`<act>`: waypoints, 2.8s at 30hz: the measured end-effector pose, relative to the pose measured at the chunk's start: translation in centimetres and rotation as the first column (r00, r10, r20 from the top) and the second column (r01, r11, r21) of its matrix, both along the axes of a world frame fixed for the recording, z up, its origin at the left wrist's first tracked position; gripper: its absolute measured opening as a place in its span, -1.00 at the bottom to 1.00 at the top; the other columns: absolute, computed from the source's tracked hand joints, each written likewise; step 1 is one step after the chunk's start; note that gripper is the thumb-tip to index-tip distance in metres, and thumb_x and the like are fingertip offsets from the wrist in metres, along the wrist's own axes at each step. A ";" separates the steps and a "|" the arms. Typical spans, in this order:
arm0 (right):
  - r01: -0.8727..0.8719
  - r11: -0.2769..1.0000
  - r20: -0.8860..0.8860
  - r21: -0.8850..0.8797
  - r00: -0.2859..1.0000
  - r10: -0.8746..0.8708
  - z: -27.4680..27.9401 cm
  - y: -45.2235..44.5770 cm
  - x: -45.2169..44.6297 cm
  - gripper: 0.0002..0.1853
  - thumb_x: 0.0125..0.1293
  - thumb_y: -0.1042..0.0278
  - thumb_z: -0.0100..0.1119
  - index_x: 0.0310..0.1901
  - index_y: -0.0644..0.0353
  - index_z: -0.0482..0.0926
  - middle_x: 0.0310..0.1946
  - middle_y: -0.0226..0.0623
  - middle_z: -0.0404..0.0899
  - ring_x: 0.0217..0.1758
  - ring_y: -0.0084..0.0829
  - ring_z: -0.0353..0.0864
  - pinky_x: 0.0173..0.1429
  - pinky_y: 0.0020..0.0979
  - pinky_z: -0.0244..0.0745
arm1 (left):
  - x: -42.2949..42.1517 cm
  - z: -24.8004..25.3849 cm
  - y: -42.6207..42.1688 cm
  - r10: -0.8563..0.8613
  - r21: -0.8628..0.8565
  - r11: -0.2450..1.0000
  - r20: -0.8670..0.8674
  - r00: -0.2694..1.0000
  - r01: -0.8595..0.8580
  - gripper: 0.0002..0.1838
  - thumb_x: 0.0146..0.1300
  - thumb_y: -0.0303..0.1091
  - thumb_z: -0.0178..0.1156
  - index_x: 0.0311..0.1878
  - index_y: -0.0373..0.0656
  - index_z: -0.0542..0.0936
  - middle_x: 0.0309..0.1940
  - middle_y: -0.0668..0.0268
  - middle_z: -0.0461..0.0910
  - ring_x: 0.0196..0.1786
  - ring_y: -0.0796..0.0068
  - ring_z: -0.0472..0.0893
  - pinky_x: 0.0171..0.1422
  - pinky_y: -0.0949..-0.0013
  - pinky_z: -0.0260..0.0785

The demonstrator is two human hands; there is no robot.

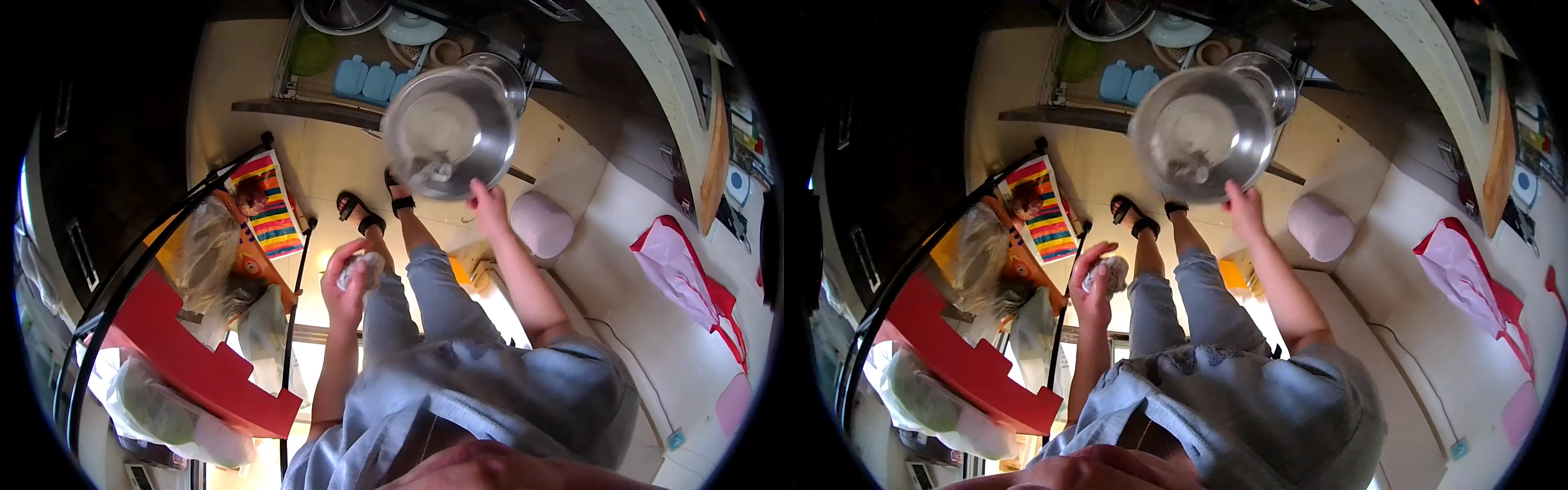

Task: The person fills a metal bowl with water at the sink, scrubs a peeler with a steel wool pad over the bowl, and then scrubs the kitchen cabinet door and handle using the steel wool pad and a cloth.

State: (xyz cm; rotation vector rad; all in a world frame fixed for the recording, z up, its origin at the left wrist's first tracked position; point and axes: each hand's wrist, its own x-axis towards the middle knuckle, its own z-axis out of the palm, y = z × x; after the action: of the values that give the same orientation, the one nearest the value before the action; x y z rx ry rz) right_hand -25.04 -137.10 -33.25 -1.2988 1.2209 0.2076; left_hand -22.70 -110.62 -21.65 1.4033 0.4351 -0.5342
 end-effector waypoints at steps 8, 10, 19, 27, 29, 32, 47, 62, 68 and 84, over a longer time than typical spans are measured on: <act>-0.482 0.864 0.042 0.147 0.876 0.481 3.9 9.1 -3.6 -0.82 0.19 0.35 -0.06 -0.29 0.31 0.39 -0.71 -0.39 0.38 -0.72 -0.62 0.34 -0.62 -0.52 0.26 | 5.7 2.8 -1.2 -0.738 0.846 0.457 0.188 0.648 0.275 -0.37 -0.08 -0.23 0.29 0.07 -0.27 0.33 0.11 0.03 0.27 0.19 0.09 0.20 0.23 0.13 0.02; -0.507 0.853 0.004 0.125 0.860 0.511 4.4 9.6 -3.2 -0.81 0.17 0.35 -0.04 -0.28 0.32 0.40 -0.71 -0.35 0.39 -0.69 -0.57 0.35 -0.57 -0.48 0.29 | 3.5 1.3 1.5 -0.621 0.840 0.521 0.250 0.743 0.153 -0.26 -0.13 -0.18 0.32 0.13 -0.26 0.27 0.18 0.02 0.19 0.26 0.06 0.09 0.27 0.08 -0.07; -0.583 0.599 0.208 0.549 0.789 0.578 -1.5 8.7 1.4 -0.79 0.21 0.23 -0.01 -0.30 0.21 0.43 -0.49 -0.32 0.50 -0.41 -0.50 0.46 -0.30 -0.46 0.36 | -7.1 -7.2 8.2 0.352 0.142 0.929 -0.629 0.693 -0.343 -0.78 0.07 -0.45 0.08 -0.18 -0.21 0.38 -0.42 0.37 0.48 -0.50 0.58 0.47 -0.55 0.57 0.29; 0.218 0.542 0.041 0.812 0.905 -0.424 -15.0 9.4 10.5 -0.68 0.13 0.63 -0.26 -0.05 0.53 0.28 -0.08 -0.05 0.39 0.04 -0.27 0.38 0.15 -0.40 0.32 | -9.9 -8.4 8.7 0.476 0.187 0.865 -0.594 0.648 -0.465 -0.85 0.05 -0.45 0.07 -0.27 -0.14 0.40 -0.49 0.42 0.43 -0.56 0.62 0.42 -0.58 0.57 0.29; 0.309 0.473 -0.085 0.825 0.896 -0.436 -15.4 8.6 11.1 -0.68 0.06 0.70 -0.28 -0.11 0.54 0.32 -0.09 -0.03 0.39 0.01 -0.28 0.40 0.13 -0.42 0.35 | -10.2 -7.9 8.8 0.435 0.192 0.894 -0.587 0.683 -0.405 -0.80 0.04 -0.40 0.09 -0.23 -0.15 0.42 -0.44 0.40 0.46 -0.51 0.61 0.44 -0.52 0.55 0.33; 0.263 0.584 -0.012 0.768 0.917 -0.398 -15.3 8.5 11.1 -0.64 0.02 0.72 -0.29 -0.09 0.57 0.30 -0.06 -0.01 0.36 0.06 -0.26 0.37 0.15 -0.41 0.34 | -10.4 -7.5 8.6 0.369 0.213 0.929 -0.618 0.694 -0.304 -0.77 0.05 -0.37 0.09 -0.20 -0.17 0.42 -0.40 0.37 0.47 -0.47 0.57 0.46 -0.48 0.51 0.34; 0.091 0.763 0.200 0.639 0.939 -0.279 -15.8 0.8 23.3 -0.65 0.10 0.65 -0.22 -0.03 0.51 0.29 -0.06 -0.12 0.38 0.01 -0.35 0.39 0.08 -0.48 0.31 | -10.2 -7.9 6.4 0.382 0.181 0.917 -0.652 0.655 -0.355 -0.79 0.04 -0.34 0.11 -0.26 -0.22 0.45 -0.42 0.36 0.47 -0.47 0.56 0.46 -0.47 0.51 0.35; 0.086 0.889 0.184 0.450 0.965 -0.187 -19.2 -4.9 33.0 -0.65 0.05 0.65 -0.18 -0.06 0.41 0.33 -0.10 -0.18 0.44 0.05 -0.34 0.39 0.15 -0.32 0.23 | -11.0 -8.4 6.3 0.347 0.193 0.935 -0.678 0.648 -0.299 -0.69 0.05 -0.31 0.10 -0.16 -0.29 0.43 -0.35 0.28 0.49 -0.40 0.50 0.47 -0.43 0.44 0.36; -0.051 0.913 0.267 0.406 0.962 -0.065 -19.7 -4.7 32.4 -0.63 0.11 0.56 -0.19 0.01 0.35 0.30 0.02 -0.21 0.35 0.18 -0.34 0.26 0.22 -0.32 0.15 | -12.5 -7.2 7.4 0.353 0.221 0.935 -0.615 0.705 -0.277 -0.70 0.09 -0.33 0.03 -0.18 -0.36 0.45 -0.39 0.23 0.53 -0.40 0.48 0.52 -0.46 0.47 0.38; -0.994 0.107 0.084 -0.034 0.103 0.991 4.1 8.7 4.3 -0.86 0.05 0.40 0.08 -0.40 0.29 0.42 -0.62 -0.43 0.41 -0.58 -0.61 0.32 -0.46 -0.50 0.28 | -13.8 0.6 6.8 0.150 0.161 0.982 -0.383 0.912 -0.094 -0.68 0.09 -0.20 0.06 -0.28 -0.32 0.49 -0.58 0.29 0.50 -0.54 0.56 0.49 -0.47 0.50 0.36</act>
State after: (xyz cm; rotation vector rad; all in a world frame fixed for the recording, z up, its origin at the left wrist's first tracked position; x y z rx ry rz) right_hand -20.75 -128.36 -29.13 -1.9172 -0.0276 1.1652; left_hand -36.46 -103.84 -21.08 1.3902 0.8952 -0.6971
